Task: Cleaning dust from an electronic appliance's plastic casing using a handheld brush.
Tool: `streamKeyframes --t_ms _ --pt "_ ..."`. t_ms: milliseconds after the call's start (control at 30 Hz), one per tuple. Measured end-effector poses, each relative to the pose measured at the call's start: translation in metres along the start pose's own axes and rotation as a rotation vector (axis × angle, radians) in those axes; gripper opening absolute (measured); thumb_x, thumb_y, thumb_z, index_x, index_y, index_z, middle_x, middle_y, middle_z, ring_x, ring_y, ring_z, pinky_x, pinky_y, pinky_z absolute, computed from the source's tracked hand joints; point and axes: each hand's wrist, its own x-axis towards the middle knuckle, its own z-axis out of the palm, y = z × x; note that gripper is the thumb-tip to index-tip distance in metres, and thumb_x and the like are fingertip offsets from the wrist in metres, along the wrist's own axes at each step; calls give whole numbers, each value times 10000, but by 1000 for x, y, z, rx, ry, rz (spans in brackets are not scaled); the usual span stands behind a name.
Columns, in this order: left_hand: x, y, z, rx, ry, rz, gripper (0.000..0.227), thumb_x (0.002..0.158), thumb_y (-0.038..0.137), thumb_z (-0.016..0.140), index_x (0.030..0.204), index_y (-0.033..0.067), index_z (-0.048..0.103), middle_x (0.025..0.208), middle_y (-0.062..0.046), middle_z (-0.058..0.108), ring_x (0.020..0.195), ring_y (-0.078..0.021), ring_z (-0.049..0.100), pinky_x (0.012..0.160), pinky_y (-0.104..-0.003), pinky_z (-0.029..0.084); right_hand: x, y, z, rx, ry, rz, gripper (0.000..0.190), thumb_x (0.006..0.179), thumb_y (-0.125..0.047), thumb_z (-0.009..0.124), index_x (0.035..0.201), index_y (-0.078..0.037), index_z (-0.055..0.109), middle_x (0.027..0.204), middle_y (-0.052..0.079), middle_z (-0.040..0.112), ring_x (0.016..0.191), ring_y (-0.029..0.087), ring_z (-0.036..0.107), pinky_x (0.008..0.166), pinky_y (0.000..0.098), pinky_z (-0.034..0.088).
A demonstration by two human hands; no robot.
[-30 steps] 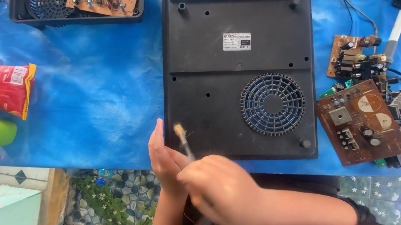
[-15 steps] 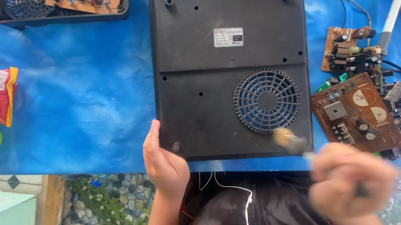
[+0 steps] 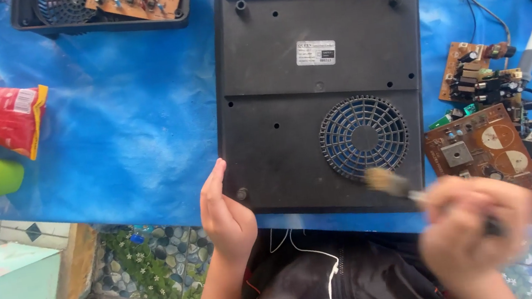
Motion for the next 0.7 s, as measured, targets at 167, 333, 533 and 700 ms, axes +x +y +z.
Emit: streamKeyframes --t_ms 167,333,533,700 --pt "-2 0 0 7 -20 -9 409 986 -247 357 1330 -122 539 1267 -250 656 1204 -367 684 1047 -389 608 -13 -5 -26 -282 73 -64 216 1192 -106 391 1044 48 423 736 170 569 686 333 639 707 405 434" --pt "-1 0 -2 -4 28 -27 420 994 -228 335 1317 -88 564 1268 -216 669 1163 -342 688 1025 -393 597 17 -73 40 460 -845 -250 270 1093 -210 418 1144 -12 595 1321 239 633 985 394 663 901 473 544" --pt "5 3 -10 -53 94 -89 306 1074 -122 353 1304 -74 550 1240 -232 670 1151 -335 691 1027 -399 603 20 -43 58 463 -918 -44 279 1063 -213 439 1166 -64 650 1126 73 739 991 246 747 883 368 590" --pt "0 1 -5 -40 66 -47 401 993 -250 329 1280 -95 561 1192 -234 645 1152 -367 695 1050 -436 612 25 -50 45 427 -726 -181 240 1065 -190 418 959 -17 548 1014 162 698 837 306 718 757 381 591"
